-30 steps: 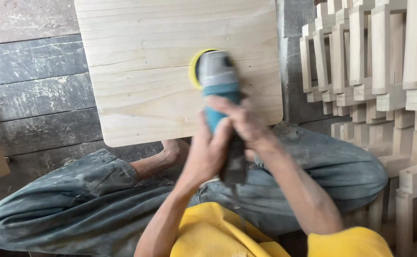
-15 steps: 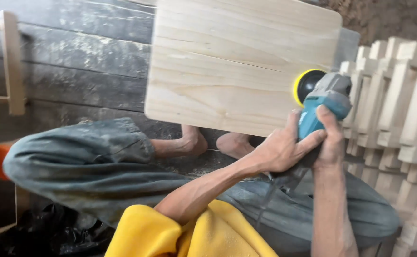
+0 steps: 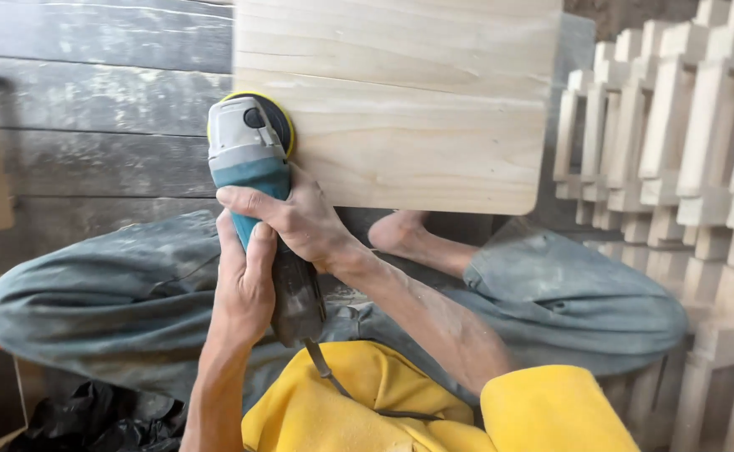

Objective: Using a power sander to smooth the surfaces and edges of wooden boards and assembled furniture components.

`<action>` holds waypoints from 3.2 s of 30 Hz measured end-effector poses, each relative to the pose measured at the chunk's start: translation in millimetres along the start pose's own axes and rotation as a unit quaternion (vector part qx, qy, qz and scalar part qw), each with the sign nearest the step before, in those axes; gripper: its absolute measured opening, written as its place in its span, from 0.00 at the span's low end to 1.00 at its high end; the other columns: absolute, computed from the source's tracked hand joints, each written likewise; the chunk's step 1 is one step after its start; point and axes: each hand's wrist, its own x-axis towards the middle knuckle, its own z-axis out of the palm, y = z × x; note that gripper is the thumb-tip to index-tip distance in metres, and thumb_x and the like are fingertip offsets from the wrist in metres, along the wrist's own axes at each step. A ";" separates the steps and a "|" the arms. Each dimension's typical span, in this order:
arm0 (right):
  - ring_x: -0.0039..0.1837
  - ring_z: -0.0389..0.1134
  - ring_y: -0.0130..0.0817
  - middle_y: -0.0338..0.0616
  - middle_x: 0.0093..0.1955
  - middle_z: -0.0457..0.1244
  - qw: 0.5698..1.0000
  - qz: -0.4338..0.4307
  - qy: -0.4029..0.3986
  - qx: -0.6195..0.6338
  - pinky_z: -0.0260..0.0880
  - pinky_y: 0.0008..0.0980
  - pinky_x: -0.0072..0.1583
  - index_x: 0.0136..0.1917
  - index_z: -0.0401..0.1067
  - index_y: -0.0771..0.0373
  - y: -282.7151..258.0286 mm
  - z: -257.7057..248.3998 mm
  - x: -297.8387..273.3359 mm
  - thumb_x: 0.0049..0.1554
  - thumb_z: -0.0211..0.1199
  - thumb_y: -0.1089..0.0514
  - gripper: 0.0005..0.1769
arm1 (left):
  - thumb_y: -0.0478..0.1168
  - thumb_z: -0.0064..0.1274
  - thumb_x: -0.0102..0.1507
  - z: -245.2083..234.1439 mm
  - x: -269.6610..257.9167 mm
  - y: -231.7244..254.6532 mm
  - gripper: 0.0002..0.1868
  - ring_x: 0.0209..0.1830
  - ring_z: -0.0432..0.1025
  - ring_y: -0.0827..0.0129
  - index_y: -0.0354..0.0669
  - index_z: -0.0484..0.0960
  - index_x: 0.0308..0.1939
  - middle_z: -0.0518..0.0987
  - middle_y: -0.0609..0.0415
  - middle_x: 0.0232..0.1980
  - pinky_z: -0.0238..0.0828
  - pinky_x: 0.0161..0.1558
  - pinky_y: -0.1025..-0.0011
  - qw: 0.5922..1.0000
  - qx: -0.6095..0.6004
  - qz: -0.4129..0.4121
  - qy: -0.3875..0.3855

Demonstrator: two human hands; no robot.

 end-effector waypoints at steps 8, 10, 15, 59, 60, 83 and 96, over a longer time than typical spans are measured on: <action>0.59 0.72 0.34 0.48 0.61 0.71 0.992 0.038 0.118 -0.024 0.69 0.43 0.69 0.65 0.78 0.63 23.5 -165.0 -42.3 0.49 0.76 0.48 0.33 | 0.57 0.47 0.67 126.5 -26.3 46.4 0.38 0.49 0.81 0.32 0.43 0.53 0.74 0.82 0.21 0.44 0.73 0.52 0.37 0.979 -0.002 -0.032 -0.201; 0.61 0.72 0.39 0.51 0.63 0.70 0.978 0.088 0.183 -0.050 0.65 0.46 0.72 0.69 0.75 0.63 29.2 -211.4 -55.4 0.48 0.76 0.45 0.38 | 0.59 0.46 0.66 162.0 -30.5 56.0 0.40 0.51 0.81 0.32 0.46 0.51 0.76 0.83 0.24 0.44 0.74 0.51 0.37 0.966 -0.009 -0.030 -0.256; 0.41 0.75 0.35 0.49 0.41 0.70 0.945 0.048 0.304 0.108 0.78 0.33 0.54 0.68 0.71 0.57 64.5 -308.6 -82.8 0.55 0.70 0.43 0.31 | 0.67 0.41 0.65 241.1 -32.8 52.6 0.44 0.52 0.79 0.32 0.45 0.48 0.75 0.82 0.24 0.45 0.75 0.56 0.36 0.929 0.027 0.065 -0.362; 0.52 0.71 0.38 0.47 0.55 0.68 0.952 -0.049 0.262 0.154 0.75 0.36 0.55 0.66 0.70 0.63 84.2 -302.0 -140.0 0.54 0.67 0.47 0.31 | 0.53 0.40 0.71 283.8 -65.3 -23.9 0.30 0.36 0.70 0.35 0.52 0.54 0.75 0.67 0.16 0.59 0.68 0.37 0.43 0.901 0.024 0.266 -0.342; 0.54 0.71 0.40 0.47 0.54 0.67 0.947 -0.050 0.269 0.170 0.74 0.37 0.58 0.66 0.69 0.63 79.0 -310.6 -136.6 0.55 0.66 0.44 0.31 | 0.40 0.39 0.78 307.7 -58.6 -44.8 0.19 0.17 0.62 0.36 0.58 0.61 0.73 0.52 0.07 0.70 0.63 0.17 0.48 0.833 0.070 0.477 -0.272; 0.57 0.72 0.39 0.53 0.55 0.70 0.993 0.072 0.077 -0.052 0.72 0.41 0.63 0.68 0.74 0.61 11.3 -45.2 -25.5 0.45 0.78 0.45 0.40 | 0.57 0.43 0.66 28.5 -21.2 21.9 0.38 0.50 0.80 0.30 0.52 0.52 0.78 0.83 0.21 0.44 0.72 0.49 0.37 0.989 0.004 -0.059 -0.133; 0.50 0.71 0.31 0.40 0.51 0.68 0.946 -0.046 0.265 0.183 0.74 0.28 0.55 0.63 0.71 0.61 50.8 -318.8 -83.9 0.55 0.69 0.46 0.28 | 0.64 0.34 0.60 225.2 -9.9 83.1 0.43 0.43 0.78 0.25 0.34 0.52 0.66 0.79 0.16 0.47 0.71 0.43 0.41 0.895 -0.054 0.026 -0.443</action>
